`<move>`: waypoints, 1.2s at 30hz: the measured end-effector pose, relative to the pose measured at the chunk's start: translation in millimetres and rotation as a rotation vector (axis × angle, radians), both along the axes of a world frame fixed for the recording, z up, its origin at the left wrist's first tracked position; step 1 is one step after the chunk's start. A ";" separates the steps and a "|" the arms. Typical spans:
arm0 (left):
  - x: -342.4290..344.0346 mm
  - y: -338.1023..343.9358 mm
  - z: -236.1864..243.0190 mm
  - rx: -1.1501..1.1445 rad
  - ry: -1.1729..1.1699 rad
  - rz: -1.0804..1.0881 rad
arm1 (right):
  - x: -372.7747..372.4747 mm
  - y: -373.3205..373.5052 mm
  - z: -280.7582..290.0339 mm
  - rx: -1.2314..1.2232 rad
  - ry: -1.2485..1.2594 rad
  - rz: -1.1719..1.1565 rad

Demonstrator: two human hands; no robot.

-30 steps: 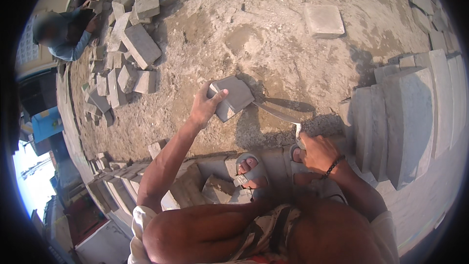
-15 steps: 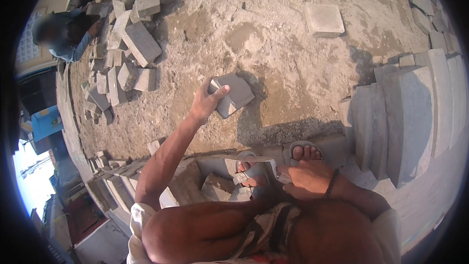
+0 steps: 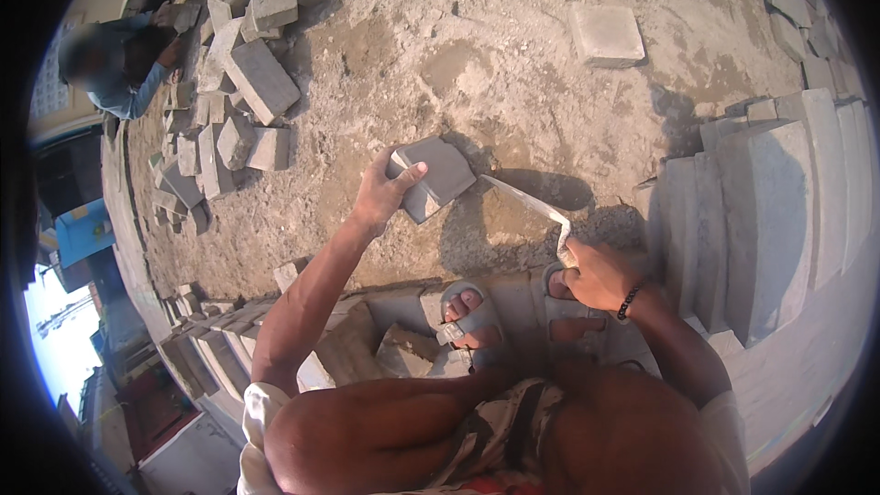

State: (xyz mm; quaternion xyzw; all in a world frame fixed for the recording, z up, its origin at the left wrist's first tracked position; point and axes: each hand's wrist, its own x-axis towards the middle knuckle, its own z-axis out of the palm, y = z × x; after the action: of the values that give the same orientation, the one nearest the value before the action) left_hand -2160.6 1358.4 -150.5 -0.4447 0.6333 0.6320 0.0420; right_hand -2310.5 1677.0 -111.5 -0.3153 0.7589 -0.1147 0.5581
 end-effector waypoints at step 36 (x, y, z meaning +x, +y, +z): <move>-4.5 0.5 5.6 -0.085 -0.069 -0.046 | 9.3 -0.5 50.9 -0.173 -0.070 0.009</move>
State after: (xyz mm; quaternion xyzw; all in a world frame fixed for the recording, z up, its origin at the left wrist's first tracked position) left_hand -2165.2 1358.9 -144.9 -0.4528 0.6679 0.5877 0.0593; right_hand -2301.2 1676.5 -60.6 -0.3617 0.7248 -0.1882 0.5553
